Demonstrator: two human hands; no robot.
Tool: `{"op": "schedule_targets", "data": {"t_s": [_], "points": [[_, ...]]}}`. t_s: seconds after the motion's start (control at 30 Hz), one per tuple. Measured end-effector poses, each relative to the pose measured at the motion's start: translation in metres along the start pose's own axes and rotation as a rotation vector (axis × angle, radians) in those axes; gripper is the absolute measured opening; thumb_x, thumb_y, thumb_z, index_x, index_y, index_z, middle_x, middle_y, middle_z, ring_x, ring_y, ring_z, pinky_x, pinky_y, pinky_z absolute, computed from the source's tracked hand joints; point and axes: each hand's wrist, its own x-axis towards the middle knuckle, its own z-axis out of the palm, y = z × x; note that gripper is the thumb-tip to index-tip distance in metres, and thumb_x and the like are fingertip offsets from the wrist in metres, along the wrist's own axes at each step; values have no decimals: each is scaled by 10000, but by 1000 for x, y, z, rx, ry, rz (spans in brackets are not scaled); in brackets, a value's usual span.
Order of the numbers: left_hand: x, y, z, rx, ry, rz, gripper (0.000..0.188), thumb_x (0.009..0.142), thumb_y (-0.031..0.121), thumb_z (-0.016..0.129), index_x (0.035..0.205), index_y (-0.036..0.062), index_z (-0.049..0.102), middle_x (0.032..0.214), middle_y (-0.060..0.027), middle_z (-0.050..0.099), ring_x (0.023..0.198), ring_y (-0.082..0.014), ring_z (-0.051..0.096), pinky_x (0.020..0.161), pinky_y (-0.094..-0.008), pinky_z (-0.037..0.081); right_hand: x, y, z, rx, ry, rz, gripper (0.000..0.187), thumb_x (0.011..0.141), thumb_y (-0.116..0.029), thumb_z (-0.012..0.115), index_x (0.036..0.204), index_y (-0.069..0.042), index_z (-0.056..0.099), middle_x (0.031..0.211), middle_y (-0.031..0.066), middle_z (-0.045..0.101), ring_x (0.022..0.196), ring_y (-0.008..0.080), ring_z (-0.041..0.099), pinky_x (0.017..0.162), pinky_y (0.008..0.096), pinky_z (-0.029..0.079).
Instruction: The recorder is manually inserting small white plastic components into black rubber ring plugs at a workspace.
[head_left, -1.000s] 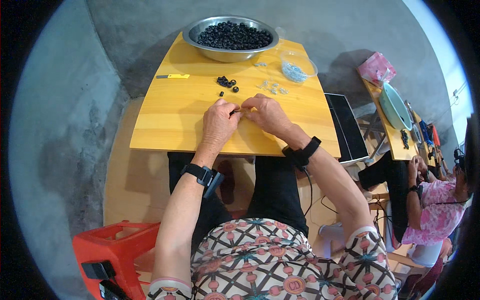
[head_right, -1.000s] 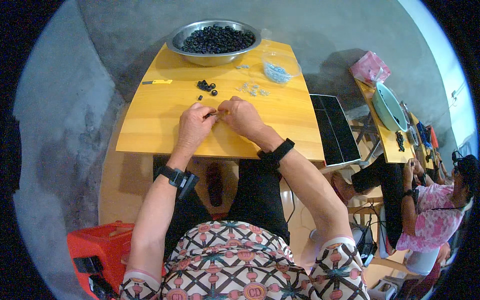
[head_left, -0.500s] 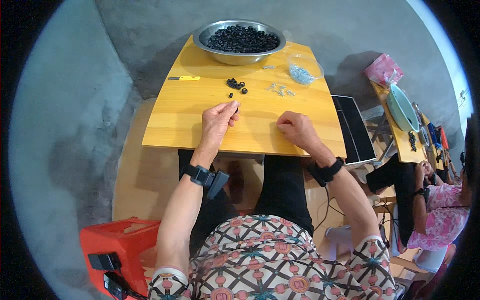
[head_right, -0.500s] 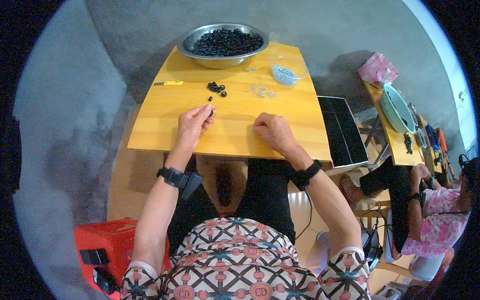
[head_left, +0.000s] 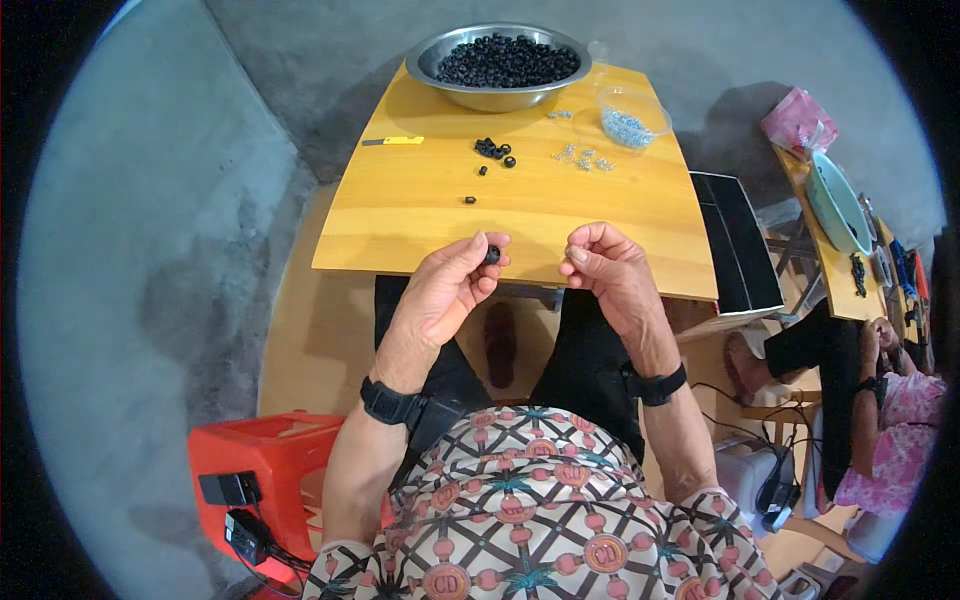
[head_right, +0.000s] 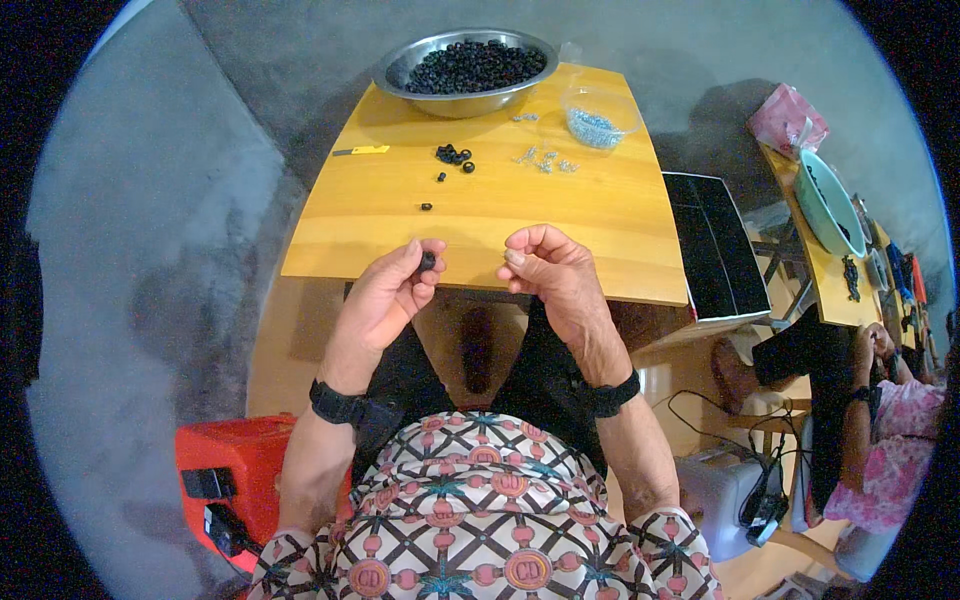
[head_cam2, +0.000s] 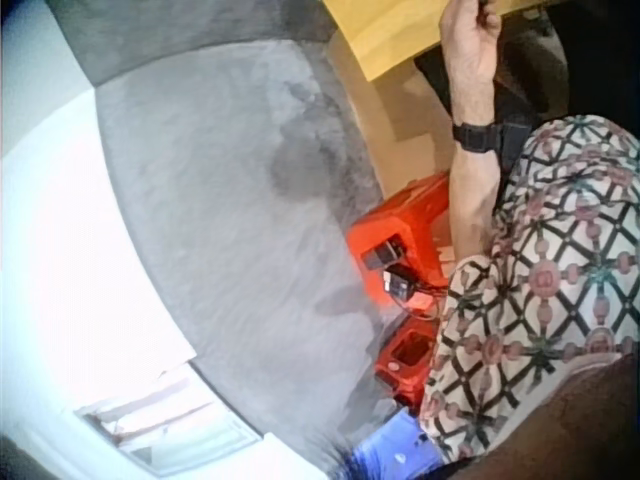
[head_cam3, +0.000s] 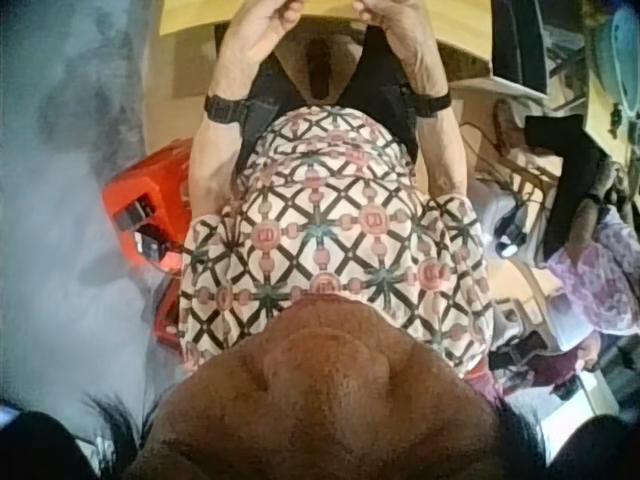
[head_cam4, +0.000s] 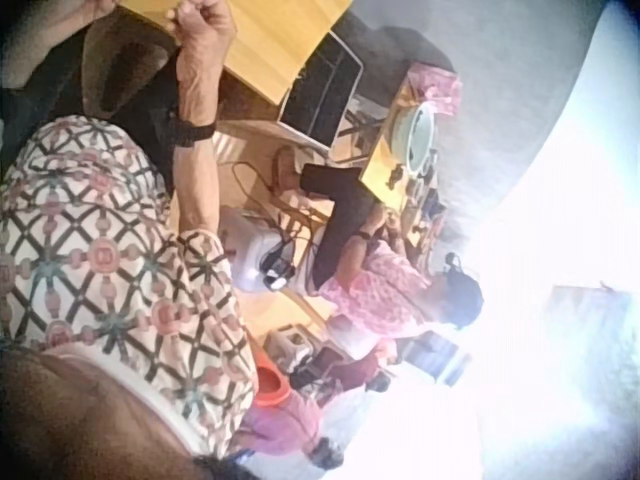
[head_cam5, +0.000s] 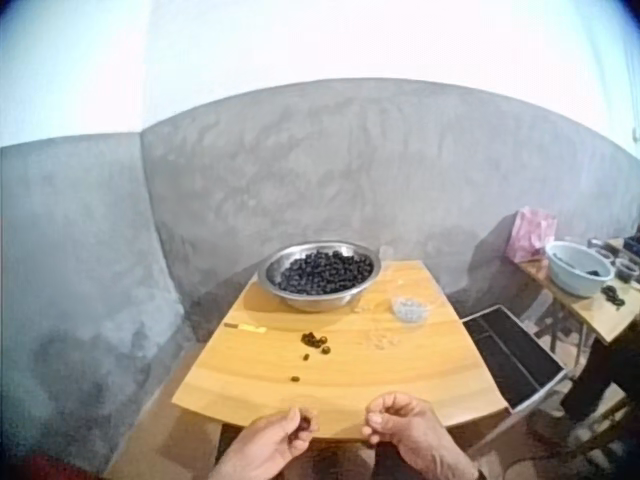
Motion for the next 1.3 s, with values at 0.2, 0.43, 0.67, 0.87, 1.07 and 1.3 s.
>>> {"op": "schedule_targets", "data": {"t_s": [0.2, 0.43, 0.67, 0.87, 1.07, 1.3], "points": [[-21, 5, 8, 154, 0, 76, 298, 919, 249, 569, 1083, 3, 607, 890, -48, 616, 725, -75, 558, 635, -177, 487, -20, -12, 31, -53, -96, -85, 96, 840, -1, 625, 934, -14, 616, 836, 42, 635, 752, 135, 648, 646, 233, 541], [-40, 14, 19, 279, 18, 126, 275, 872, 253, 639, 1025, 24, 644, 806, -41, 641, 658, -79, 594, 583, -180, 499, -37, -16, 54, -77, -178, -137, 128, 826, 15, 638, 949, -5, 611, 860, 45, 637, 773, 138, 650, 668, 242, 545], [-55, 10, 33, 293, -19, 169, 249, 861, 199, 658, 1001, -7, 660, 778, -46, 648, 651, -90, 622, 576, -184, 524, -54, -15, 66, -211, -156, -212, 119, 835, 8, 633, 950, 5, 605, 841, 38, 640, 744, 98, 623, 657, 224, 531], [-70, 14, 42, 296, -122, 170, 247, 896, 149, 604, 1062, -32, 635, 884, -87, 656, 741, -107, 631, 678, -215, 531, -62, -19, 67, -322, -118, -314, 109, 836, 5, 635, 939, 19, 603, 803, 30, 638, 713, 72, 597, 648, 201, 510], [-79, 9, 45, 361, -116, 219, 281, 886, 97, 604, 1125, -51, 596, 904, -100, 651, 757, -120, 625, 692, -222, 526, -70, -21, 73, -259, -147, -387, 124, 814, 5, 659, 928, 19, 612, 804, 32, 638, 749, 86, 616, 659, 215, 512], [-91, 11, 55, 307, -129, 227, 272, 868, 79, 624, 1103, -55, 603, 884, -93, 649, 714, -121, 615, 654, -226, 528, -79, -30, 77, -620, -67, -628, 177, 717, -11, 723, 873, -12, 638, 782, 64, 638, 724, 148, 644, 630, 249, 509]]}}
